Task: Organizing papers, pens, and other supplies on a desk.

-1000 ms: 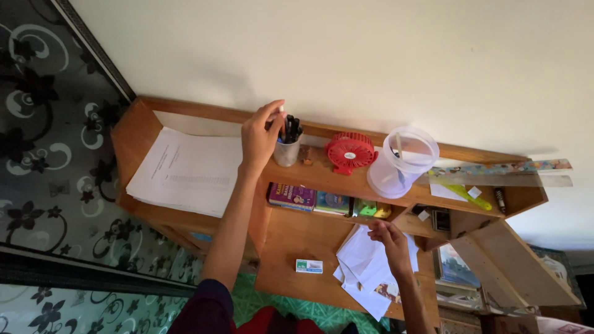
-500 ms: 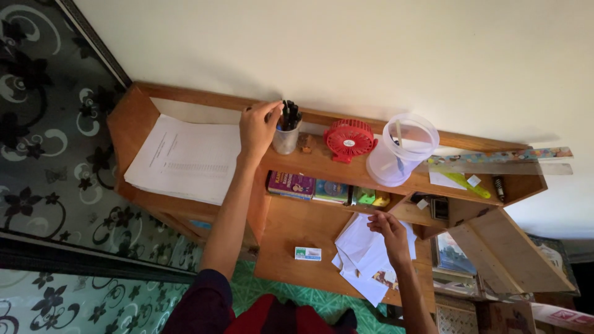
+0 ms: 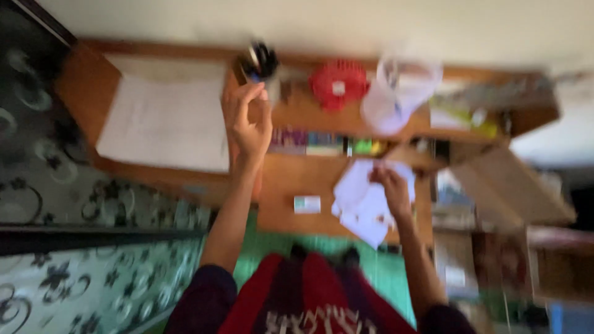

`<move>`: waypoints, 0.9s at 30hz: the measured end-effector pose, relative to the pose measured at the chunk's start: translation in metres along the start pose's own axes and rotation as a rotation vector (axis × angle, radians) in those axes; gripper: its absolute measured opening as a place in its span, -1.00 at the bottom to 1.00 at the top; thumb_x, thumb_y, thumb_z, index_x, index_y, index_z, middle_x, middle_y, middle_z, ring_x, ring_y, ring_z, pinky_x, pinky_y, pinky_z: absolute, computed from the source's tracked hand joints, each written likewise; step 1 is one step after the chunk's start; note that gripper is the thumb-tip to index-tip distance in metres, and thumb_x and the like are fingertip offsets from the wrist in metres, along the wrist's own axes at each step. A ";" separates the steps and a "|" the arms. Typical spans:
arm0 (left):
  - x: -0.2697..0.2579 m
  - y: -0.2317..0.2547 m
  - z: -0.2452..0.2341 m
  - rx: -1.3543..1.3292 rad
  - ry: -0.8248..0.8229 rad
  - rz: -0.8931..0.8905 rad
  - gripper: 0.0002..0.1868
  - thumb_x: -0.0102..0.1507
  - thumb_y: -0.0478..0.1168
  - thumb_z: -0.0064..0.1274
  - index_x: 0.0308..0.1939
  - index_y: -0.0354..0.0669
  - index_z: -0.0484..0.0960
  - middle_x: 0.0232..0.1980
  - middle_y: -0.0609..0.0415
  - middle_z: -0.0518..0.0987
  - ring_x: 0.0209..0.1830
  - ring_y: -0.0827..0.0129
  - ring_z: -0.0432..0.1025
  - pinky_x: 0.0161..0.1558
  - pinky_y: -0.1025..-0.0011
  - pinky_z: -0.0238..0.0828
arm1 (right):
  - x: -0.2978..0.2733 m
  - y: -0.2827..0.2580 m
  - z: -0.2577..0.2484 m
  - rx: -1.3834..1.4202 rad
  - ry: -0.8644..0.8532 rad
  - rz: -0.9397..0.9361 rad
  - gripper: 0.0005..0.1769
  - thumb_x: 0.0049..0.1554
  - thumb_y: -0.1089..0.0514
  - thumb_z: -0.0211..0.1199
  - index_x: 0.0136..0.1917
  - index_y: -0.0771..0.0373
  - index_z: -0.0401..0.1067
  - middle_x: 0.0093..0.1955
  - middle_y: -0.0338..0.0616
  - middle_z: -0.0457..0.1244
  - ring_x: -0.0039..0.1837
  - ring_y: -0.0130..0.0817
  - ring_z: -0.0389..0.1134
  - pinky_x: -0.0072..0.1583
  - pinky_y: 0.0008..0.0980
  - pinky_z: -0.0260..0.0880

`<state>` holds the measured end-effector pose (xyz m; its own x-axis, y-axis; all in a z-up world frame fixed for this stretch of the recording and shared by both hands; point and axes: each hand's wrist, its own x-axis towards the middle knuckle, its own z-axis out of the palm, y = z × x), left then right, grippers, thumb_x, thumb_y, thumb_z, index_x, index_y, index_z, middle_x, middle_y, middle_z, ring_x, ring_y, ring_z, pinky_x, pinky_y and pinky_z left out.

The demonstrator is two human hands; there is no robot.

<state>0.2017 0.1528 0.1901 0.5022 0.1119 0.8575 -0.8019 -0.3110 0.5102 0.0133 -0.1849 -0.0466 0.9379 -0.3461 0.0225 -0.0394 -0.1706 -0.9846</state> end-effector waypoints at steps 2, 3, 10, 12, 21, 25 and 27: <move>-0.039 0.012 -0.004 -0.048 -0.072 -0.071 -0.83 0.38 -0.44 0.13 0.05 -0.23 0.61 -0.01 -0.01 0.61 -0.05 0.31 0.53 0.01 0.38 0.51 | -0.015 -0.015 0.006 0.069 0.010 0.058 -0.56 0.40 0.02 0.06 0.21 0.48 0.47 0.02 0.02 0.42 0.04 -0.33 0.46 0.15 -0.30 0.51; -0.052 0.017 -0.001 -0.102 -0.100 -0.104 -0.81 0.37 -0.45 0.15 0.05 -0.23 0.61 -0.04 0.01 0.62 -0.11 0.36 0.52 -0.05 0.40 0.50 | -0.011 -0.025 0.004 0.132 0.017 0.057 -0.57 0.40 0.02 0.06 0.22 0.47 0.45 0.02 0.00 0.41 0.04 -0.34 0.46 0.15 -0.31 0.52; -0.144 0.028 0.018 -0.222 -0.342 -0.294 -0.84 0.37 -0.42 0.16 0.03 -0.27 0.62 -0.10 0.03 0.62 -0.21 0.36 0.57 -0.16 0.43 0.54 | -0.027 -0.007 -0.024 0.214 0.054 0.123 -0.60 0.40 0.04 0.07 0.23 0.46 0.42 0.04 -0.01 0.39 0.02 -0.33 0.45 0.11 -0.35 0.51; -0.168 0.037 0.022 -0.220 -0.390 -0.395 -0.85 0.38 -0.39 0.15 0.02 -0.32 0.63 -0.14 0.03 0.62 -0.23 0.38 0.57 -0.19 0.43 0.53 | -0.033 0.015 -0.038 0.247 0.086 0.187 -0.61 0.40 0.05 0.07 0.25 0.46 0.41 0.03 0.00 0.39 0.01 -0.32 0.45 0.08 -0.36 0.51; -0.296 0.053 0.025 -0.242 -0.335 -0.871 -0.78 0.41 -0.25 0.11 0.02 -0.38 0.60 -0.15 0.03 0.64 -0.21 0.43 0.56 -0.14 0.49 0.50 | -0.073 0.197 -0.121 0.345 0.224 0.428 -0.64 0.36 0.10 0.11 0.24 0.45 0.42 0.01 0.04 0.39 -0.04 -0.26 0.47 -0.01 -0.36 0.53; -0.308 0.063 0.027 -0.248 -0.225 -1.008 -0.74 0.43 -0.22 0.10 0.06 -0.40 0.57 -0.13 0.02 0.65 -0.20 0.44 0.55 -0.10 0.49 0.56 | -0.081 0.236 -0.133 0.429 0.241 0.570 -0.66 0.35 0.10 0.12 0.20 0.45 0.42 -0.03 0.06 0.39 -0.08 -0.23 0.49 -0.03 -0.36 0.56; -0.306 0.074 0.031 -0.204 -0.212 -0.970 -0.73 0.45 -0.21 0.09 0.07 -0.41 0.57 -0.12 0.01 0.65 -0.18 0.44 0.55 -0.07 0.47 0.56 | -0.084 0.254 -0.136 0.419 0.242 0.638 -0.68 0.34 0.10 0.13 0.18 0.43 0.44 -0.04 0.01 0.39 -0.11 -0.27 0.48 -0.03 -0.37 0.57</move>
<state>-0.0017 0.0667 -0.0368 0.9973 0.0550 0.0477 -0.0475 -0.0057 0.9989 -0.1221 -0.3242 -0.2752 0.6759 -0.4584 -0.5771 -0.3650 0.4721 -0.8024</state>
